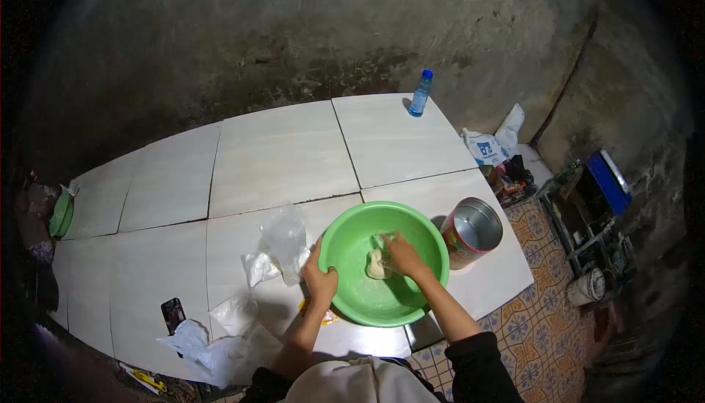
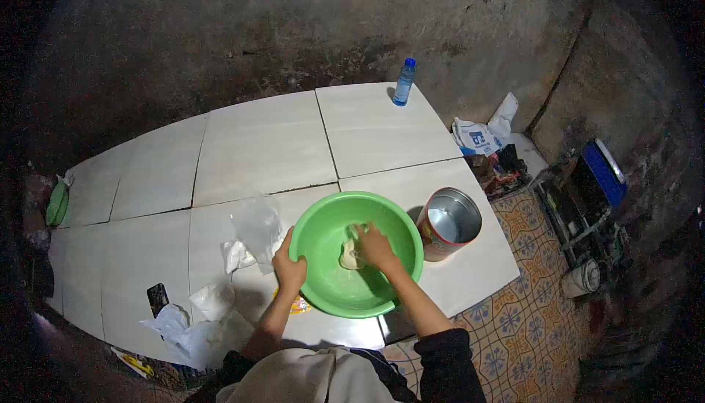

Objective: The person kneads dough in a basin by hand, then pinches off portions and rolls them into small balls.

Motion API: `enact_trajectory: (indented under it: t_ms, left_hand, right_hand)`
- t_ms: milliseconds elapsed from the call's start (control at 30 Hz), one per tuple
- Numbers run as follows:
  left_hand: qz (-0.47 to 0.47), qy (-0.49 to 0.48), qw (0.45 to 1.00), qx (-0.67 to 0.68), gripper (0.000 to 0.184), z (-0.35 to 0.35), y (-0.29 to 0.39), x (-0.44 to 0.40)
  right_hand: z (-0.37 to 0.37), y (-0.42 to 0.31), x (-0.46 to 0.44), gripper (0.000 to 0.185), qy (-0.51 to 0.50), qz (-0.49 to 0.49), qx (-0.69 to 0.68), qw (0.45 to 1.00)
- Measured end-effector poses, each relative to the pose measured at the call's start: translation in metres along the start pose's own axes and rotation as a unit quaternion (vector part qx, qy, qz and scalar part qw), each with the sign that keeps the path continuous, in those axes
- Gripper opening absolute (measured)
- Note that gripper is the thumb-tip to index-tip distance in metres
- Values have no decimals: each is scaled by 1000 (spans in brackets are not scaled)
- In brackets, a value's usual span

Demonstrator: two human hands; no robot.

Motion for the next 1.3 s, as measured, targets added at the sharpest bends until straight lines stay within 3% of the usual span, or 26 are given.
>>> enact_trajectory:
  t_ms: [33, 100, 133, 200, 233, 300, 367, 433, 467, 500, 567, 600, 633, 700, 733, 833, 867, 900, 967, 1067, 1167, 1300]
  left_hand:
    - [0, -2, 1000, 0, 68, -2, -3, 1]
    - [9, 6, 1000, -9, 67, -5, -13, -1]
    - [-8, 20, 999, -26, 66, -5, -14, -1]
    - [6, 14, 1000, -4, 66, -4, -13, 0]
    - [17, 9, 1000, 17, 65, -3, -8, 0]
    - [37, 2, 999, 26, 64, -2, -2, 0]
    - [15, 18, 1000, 14, 64, -3, -8, 0]
    - [18, 25, 999, 23, 64, -6, -23, 0]
    - [10, 26, 999, 19, 64, -6, -23, 0]
    - [3, 26, 1000, 16, 64, -7, -21, 0]
    - [-3, 19, 1000, 17, 65, -7, -19, 0]
    - [3, 13, 1000, 3, 65, -5, -14, 1]
    - [9, 6, 1000, -10, 65, -4, -12, 1]
    - [17, 11, 1000, 7, 65, -6, -18, 1]
    - [8, 12, 1000, 7, 65, -6, -14, 1]
    - [7, 14, 1000, 10, 65, -4, -7, 1]
    - [-3, 17, 1000, 1, 64, -5, -10, 0]
    - [-11, 22, 1000, -8, 64, -5, -12, 0]
    - [-7, 19, 999, 25, 64, -5, -10, 1]
    - [-1, 13, 1000, 10, 65, -4, -11, 1]
    - [1, 8, 1000, -16, 66, -7, -23, 0]
    - [-11, 12, 1000, -13, 67, -6, -23, 1]
  right_hand:
    - [-9, 0, 2, 68, 0, -2, -1, 1000]
    - [-38, -11, 3, 72, -132, 81, 102, 983]
    - [-40, -10, 1, 72, -132, 81, 102, 983]
    - [-52, -18, 10, 71, -232, 214, -1, 949]
    - [-53, -22, 21, 68, -228, 215, 44, 949]
    - [-47, -38, 36, 70, -225, 278, 2, 934]
    - [-39, -36, 50, 70, -256, 254, 29, 932]
    - [-45, -21, 55, 72, -228, 360, -63, 902]
    - [9, -55, 70, 74, -342, 199, -84, 915]
    - [13, -43, 66, 73, -265, 239, -78, 931]
    - [15, -20, 55, 67, -134, 215, -35, 967]
    - [21, -18, 51, 55, -76, 214, 64, 972]
    - [24, -17, 49, 55, -75, 213, 64, 972]
    - [44, -10, 45, 38, 104, 141, -75, 982]
    - [42, -7, 45, 38, 104, 140, -73, 982]
    - [27, -11, 49, 30, -58, 100, 89, 989]
    - [20, -16, 59, 32, -178, 114, 149, 966]
    - [19, -23, 69, 29, -108, 199, 136, 965]
    - [-18, -7, 63, 25, 29, 233, 116, 965]
    - [-34, -22, 57, 22, 105, 172, 193, 960]
    - [-36, -30, 40, 29, 38, 116, 168, 978]
    - [-35, -29, 6, 16, 56, 90, 99, 989]
Point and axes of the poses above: each hand's wrist, its own x-axis away from the middle knuckle, its own z-axis out of the back of the hand, y = z × x, the point moved 4 cm from there along -x, towards the middle knuckle
